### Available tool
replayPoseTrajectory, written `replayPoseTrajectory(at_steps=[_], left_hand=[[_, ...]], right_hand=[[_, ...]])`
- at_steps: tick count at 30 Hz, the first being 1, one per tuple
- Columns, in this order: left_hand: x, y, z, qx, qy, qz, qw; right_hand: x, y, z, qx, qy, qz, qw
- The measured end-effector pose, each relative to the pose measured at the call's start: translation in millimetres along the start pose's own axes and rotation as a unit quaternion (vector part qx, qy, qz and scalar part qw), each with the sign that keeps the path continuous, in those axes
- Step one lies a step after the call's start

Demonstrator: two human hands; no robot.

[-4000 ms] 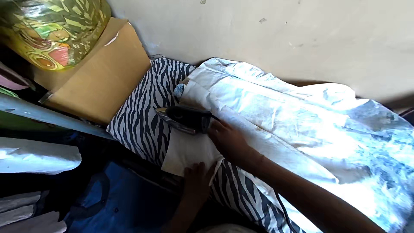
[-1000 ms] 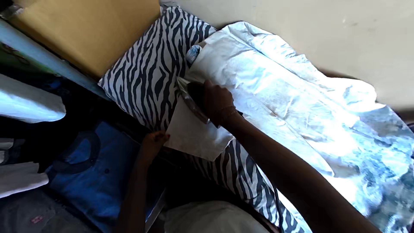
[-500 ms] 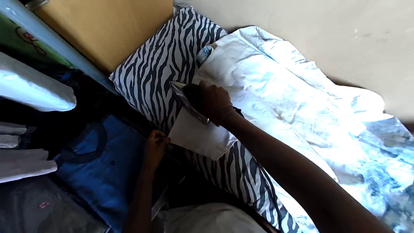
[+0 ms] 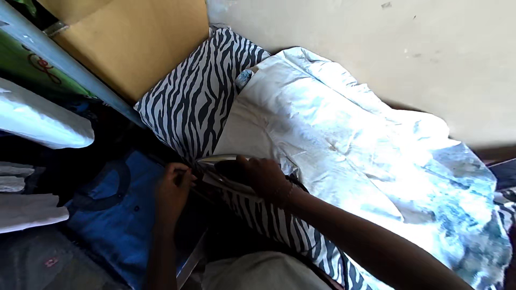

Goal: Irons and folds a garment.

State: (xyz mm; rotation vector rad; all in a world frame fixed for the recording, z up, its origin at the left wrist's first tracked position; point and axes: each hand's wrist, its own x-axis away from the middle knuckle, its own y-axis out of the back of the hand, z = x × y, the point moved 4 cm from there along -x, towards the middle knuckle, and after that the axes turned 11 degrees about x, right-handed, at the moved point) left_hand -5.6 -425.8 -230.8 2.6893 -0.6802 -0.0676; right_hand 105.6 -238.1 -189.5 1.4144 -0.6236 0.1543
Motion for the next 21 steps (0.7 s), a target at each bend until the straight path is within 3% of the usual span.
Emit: replayPoseTrajectory(at_steps=[6,9,12,16,19,21], left_hand=[[-14,32,-31,-0.005,-0.095,-0.016,0.995],[-23,27,-37,0.013,-0.125,-0.006,0.992],[-37,-1,-47,-0.013,-0.13,0.013,0.991],[-63,-45,-52,-0.101,-0.121,0.048,0.986],[-89,-76,-30,-0.209,-0.03,0.097,0.973],[-97,-104,-17,-0.235,-0.014,0.132,0.963]], right_hand=[[26,-15,-42,-0.023,-0.061,-0.005,0.998],[58,-30,-43,-0.049,-0.069,0.008,0.996],[63,-31,-28,-0.064,-0.063,0.016,0.996],[39,-13,-45,-0.1,-0.165,-0.021,0.981],[50,-20,-55,-0.117,-0.16,0.007,0.98],[77,-24,-70,-0.126,-0.157,0.06,0.978]])
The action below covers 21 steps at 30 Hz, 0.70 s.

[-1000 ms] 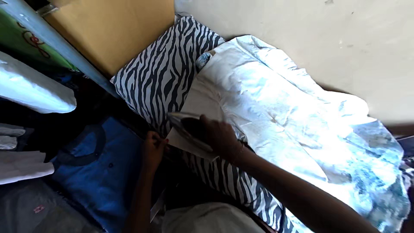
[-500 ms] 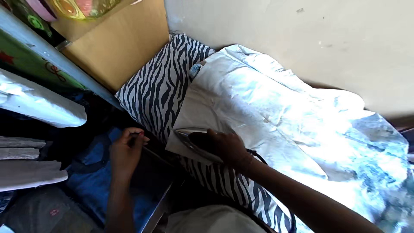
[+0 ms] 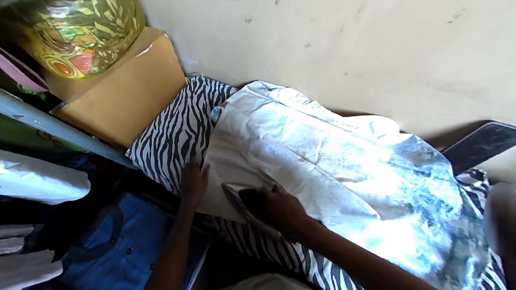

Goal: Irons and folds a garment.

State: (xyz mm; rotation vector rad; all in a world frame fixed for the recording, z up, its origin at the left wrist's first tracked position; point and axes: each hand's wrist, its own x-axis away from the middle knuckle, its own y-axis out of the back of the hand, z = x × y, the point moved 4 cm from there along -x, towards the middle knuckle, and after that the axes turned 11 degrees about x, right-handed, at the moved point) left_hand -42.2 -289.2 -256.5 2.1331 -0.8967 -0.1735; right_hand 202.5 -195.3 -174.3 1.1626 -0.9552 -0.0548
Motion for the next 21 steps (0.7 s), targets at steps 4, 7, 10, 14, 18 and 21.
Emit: replayPoseTrajectory(at_steps=[4,7,10,14,18,21], left_hand=[[8,15,10,0.063,-0.061,0.017,0.996],[53,74,48,0.072,-0.046,0.025,0.996],[97,109,91,0.008,0.02,0.168,0.986],[82,125,73,-0.108,0.124,0.156,0.974],[-21,102,-13,-0.102,0.057,0.046,0.992],[-119,63,-66,-0.117,-0.019,0.003,0.993]], right_hand=[[55,7,-87,-0.018,-0.092,-0.025,0.995],[93,20,-165,-0.046,-0.138,-0.192,0.97],[87,34,-229,-0.065,-0.152,-0.269,0.949],[24,35,-208,-0.08,-0.16,-0.199,0.963],[-9,7,-75,0.035,-0.017,-0.042,0.998],[-22,6,-50,0.072,0.022,-0.041,0.996]])
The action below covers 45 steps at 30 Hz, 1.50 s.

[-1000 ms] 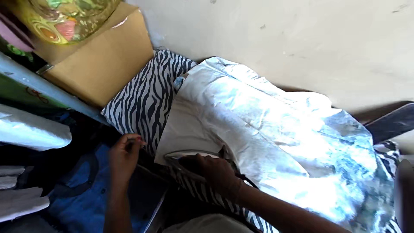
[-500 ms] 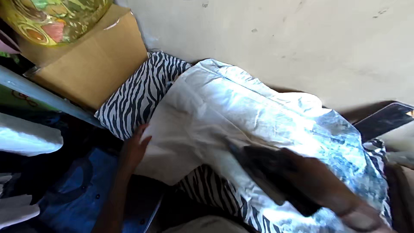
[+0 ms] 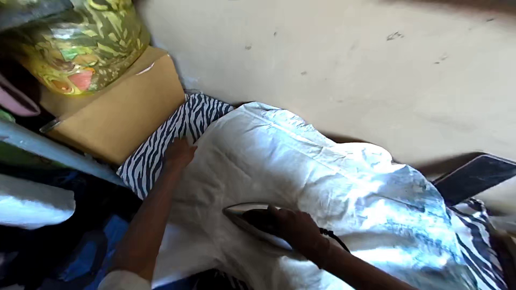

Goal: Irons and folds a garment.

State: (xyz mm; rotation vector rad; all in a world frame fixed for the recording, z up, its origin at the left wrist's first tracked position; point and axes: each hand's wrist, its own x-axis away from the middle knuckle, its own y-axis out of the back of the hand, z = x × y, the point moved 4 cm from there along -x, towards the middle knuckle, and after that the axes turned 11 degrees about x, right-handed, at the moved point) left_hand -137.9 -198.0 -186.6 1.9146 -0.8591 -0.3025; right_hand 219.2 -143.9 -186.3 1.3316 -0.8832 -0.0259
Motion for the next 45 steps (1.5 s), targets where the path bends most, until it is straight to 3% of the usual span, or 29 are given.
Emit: replayPoseTrajectory(at_steps=[2,5,7,9,12,14,16,17,19,21,23,25,27,29,31,35,39,42,45], left_hand=[[-62,-20,-33,-0.009,-0.06,0.005,0.998],[-131,-51,-64,0.085,-0.107,0.07,0.988],[-161,-64,-77,0.124,-0.131,0.131,0.975],[-189,-67,-87,0.114,-0.164,0.128,0.971],[-189,-68,-100,0.038,-0.179,-0.002,0.983],[-140,-68,-110,0.03,-0.238,-0.078,0.968],[-59,-84,-93,0.009,-0.321,-0.097,0.942],[-16,-97,-67,-0.014,-0.331,-0.093,0.939],[44,-107,19,-0.037,-0.24,-0.092,0.966],[70,-89,111,-0.004,-0.116,-0.154,0.981],[85,-65,149,0.085,-0.056,-0.2,0.974],[93,-52,142,0.126,-0.06,-0.201,0.97],[94,-50,131,0.129,-0.028,-0.142,0.981],[87,-51,130,0.113,-0.009,-0.135,0.984],[83,-54,130,0.112,-0.009,-0.149,0.982],[81,-58,133,0.123,-0.001,-0.157,0.98],[76,-56,134,0.11,-0.001,-0.127,0.986],[74,-48,135,0.088,0.01,-0.079,0.993],[105,-38,103,0.05,-0.062,-0.128,0.989]], right_hand=[[-9,5,-51,-0.026,-0.108,-0.019,0.994],[11,4,-160,-0.069,-0.282,-0.083,0.953],[47,-4,-205,-0.102,-0.342,-0.118,0.927],[78,-9,-213,-0.117,-0.345,-0.116,0.924],[71,-14,-166,-0.088,-0.253,-0.089,0.959],[29,-8,-135,-0.067,-0.212,-0.096,0.97],[-23,20,-132,-0.065,-0.239,-0.107,0.963],[-48,41,-136,-0.075,-0.264,-0.103,0.956],[-88,80,-135,-0.106,-0.269,-0.088,0.953],[-100,86,-93,-0.099,-0.184,-0.043,0.977],[-77,63,-14,-0.061,-0.04,-0.021,0.997],[-54,31,56,-0.025,0.11,-0.105,0.988],[-57,29,85,0.0,0.166,-0.168,0.972],[-90,64,75,-0.001,0.107,-0.146,0.984],[-140,107,36,-0.033,-0.006,-0.101,0.994],[-202,151,-29,-0.097,-0.167,-0.158,0.968],[-165,115,28,-0.102,-0.077,-0.167,0.978],[-100,70,89,-0.074,0.041,-0.057,0.995],[-47,39,83,-0.057,0.046,-0.005,0.997]])
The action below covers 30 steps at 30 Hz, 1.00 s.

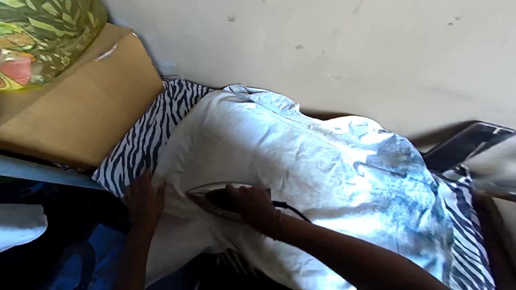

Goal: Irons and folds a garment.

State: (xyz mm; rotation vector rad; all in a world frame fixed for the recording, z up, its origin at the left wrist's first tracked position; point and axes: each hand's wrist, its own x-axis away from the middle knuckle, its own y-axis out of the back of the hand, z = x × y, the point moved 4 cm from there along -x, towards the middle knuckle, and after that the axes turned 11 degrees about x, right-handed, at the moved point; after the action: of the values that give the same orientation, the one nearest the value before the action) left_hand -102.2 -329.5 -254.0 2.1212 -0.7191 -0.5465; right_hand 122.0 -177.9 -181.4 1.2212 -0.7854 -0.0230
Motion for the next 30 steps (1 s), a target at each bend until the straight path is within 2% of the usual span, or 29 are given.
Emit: replayPoseTrajectory(at_steps=[2,5,7,9,11,13,16,18,19,20,22,24,25,26,27,28,29,30], left_hand=[[44,-4,-42,-0.01,-0.133,-0.025,0.991],[120,-45,-82,0.006,-0.317,0.051,0.947],[146,-70,-78,0.007,-0.384,0.064,0.921],[152,-71,-65,0.009,-0.414,0.072,0.908],[154,-66,-54,-0.005,-0.436,0.067,0.898],[158,-61,-46,-0.011,-0.468,0.025,0.883],[160,-41,-40,-0.017,-0.471,-0.008,0.882],[165,-33,-36,-0.024,-0.457,-0.013,0.889],[170,-32,-33,-0.025,-0.445,-0.007,0.895],[177,-29,-31,-0.018,-0.427,0.001,0.904],[194,-21,-32,0.03,-0.361,0.002,0.932],[213,-19,-32,0.136,-0.21,0.013,0.968],[220,-24,-33,0.212,-0.1,0.06,0.97],[223,-35,-36,0.303,0.022,0.133,0.943],[220,-47,-41,0.383,0.129,0.188,0.895],[213,-57,-48,0.442,0.196,0.197,0.853],[203,-64,-55,0.481,0.231,0.167,0.829],[193,-66,-58,0.497,0.243,0.114,0.825]], right_hand=[[19,-4,-54,-0.005,-0.108,-0.01,0.994],[70,-23,-169,-0.026,-0.291,-0.096,0.952],[124,-49,-231,-0.035,-0.388,-0.138,0.911],[171,-76,-258,-0.057,-0.446,-0.146,0.881],[193,-87,-246,-0.088,-0.456,-0.135,0.875],[188,-88,-207,-0.106,-0.412,-0.108,0.899],[160,-88,-111,-0.063,-0.265,-0.004,0.962],[153,-100,-54,-0.019,-0.137,0.016,0.99],[155,-108,-43,0.003,-0.1,-0.018,0.995],[159,-114,-45,0.007,-0.104,-0.039,0.994],[172,-117,-79,-0.004,-0.196,-0.035,0.98],[185,-115,-112,-0.009,-0.264,-0.047,0.963],[186,-111,-115,-0.01,-0.271,-0.038,0.962],[183,-106,-109,-0.012,-0.265,-0.021,0.964],[174,-100,-97,-0.017,-0.249,-0.003,0.968],[160,-90,-82,-0.02,-0.23,0.008,0.973],[144,-81,-69,-0.021,-0.214,0.009,0.977],[131,-75,-58,-0.016,-0.199,0.006,0.98]])
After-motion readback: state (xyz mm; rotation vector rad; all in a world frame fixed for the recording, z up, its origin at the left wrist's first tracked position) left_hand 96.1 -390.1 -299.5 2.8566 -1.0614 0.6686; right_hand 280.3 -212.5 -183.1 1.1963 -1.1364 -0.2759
